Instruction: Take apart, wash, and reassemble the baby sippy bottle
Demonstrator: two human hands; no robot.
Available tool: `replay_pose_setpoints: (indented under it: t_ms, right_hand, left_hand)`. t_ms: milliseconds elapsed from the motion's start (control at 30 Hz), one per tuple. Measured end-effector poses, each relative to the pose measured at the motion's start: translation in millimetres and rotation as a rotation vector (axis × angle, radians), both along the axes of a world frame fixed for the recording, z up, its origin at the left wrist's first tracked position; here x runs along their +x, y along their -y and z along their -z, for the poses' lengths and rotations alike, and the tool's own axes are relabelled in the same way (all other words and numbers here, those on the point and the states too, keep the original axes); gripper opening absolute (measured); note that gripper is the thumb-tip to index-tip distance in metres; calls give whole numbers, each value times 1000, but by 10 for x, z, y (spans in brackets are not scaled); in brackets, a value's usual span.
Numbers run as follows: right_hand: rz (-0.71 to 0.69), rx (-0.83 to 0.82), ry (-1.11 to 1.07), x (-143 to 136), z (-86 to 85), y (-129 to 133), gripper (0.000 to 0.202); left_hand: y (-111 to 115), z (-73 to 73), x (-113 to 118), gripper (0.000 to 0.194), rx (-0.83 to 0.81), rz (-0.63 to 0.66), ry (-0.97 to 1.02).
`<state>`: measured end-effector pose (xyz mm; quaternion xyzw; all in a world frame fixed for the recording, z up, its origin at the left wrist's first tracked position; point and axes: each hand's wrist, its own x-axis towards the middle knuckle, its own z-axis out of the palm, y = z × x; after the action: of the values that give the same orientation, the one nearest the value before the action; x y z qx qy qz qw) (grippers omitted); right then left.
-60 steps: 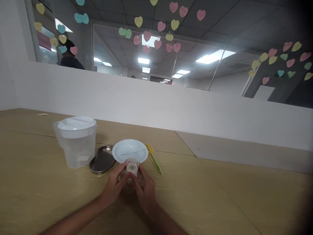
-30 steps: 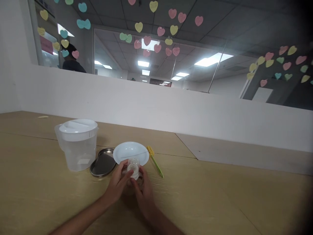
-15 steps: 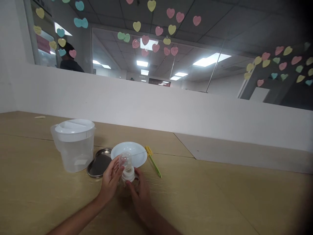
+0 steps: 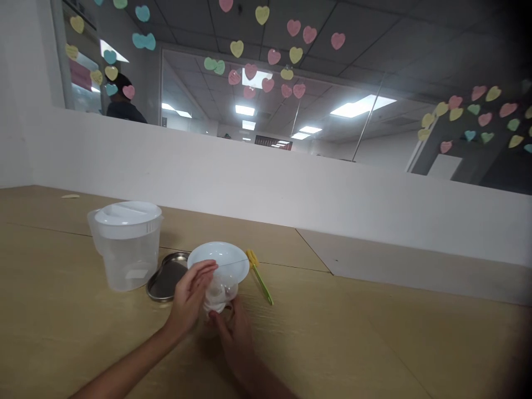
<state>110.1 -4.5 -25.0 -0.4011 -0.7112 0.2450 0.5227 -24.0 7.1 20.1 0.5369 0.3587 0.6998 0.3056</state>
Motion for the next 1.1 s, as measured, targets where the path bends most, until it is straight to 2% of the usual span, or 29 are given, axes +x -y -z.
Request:
replay_pose_setpoints:
  t_ms: [100,167,267,333,400,467,533,600,700,867,1000,1100]
  right_hand:
    - [-8,-21,-1,-4,-10,0,37]
    - [-23,-28,-15,-6,-37,13,36]
    - [-54,-29,-39,-6,-83,40,36]
    - [-61,-16,-44,-4,-100,47,37]
    - [-62,0,-40,-3,-100,41,38]
    - [-62,9,-36,-3,-90,29,39]
    - [-56,12,-41,-5,-81,18,39]
    - [-48,11,-46,-7,-79,16,38]
    - [-61,-2,-50,-7,-84,23,38]
    - [-82,-9,-57,2,-93,28,38]
    - [-60,17,-49,9,-99,24,38]
    - [-61,1,-42,7,-97,23,39]
  left_hand:
    - [53,42,-9,34,31,86,-274]
    - [81,47,0,35,28,72,-322]
    - [44,-35,2,37,-9,2,-167]
    - [-55,-115,-39,41,-29,-66,-11]
    - [-196,-155,-128,46,-43,-117,49]
    - [-338,-132,-244,49,-80,-138,-67]
    - [-435,-68,-349,46,-144,-160,-314]
    - [-473,-6,-406,41,-175,-208,-536]
    - [-468,38,-396,37,-118,-274,-673]
    - [-515,81,-335,38,-34,-160,-711]
    - [-611,103,-384,40,-100,-62,-838]
    - [-671,68,-426,39,-154,26,-937]
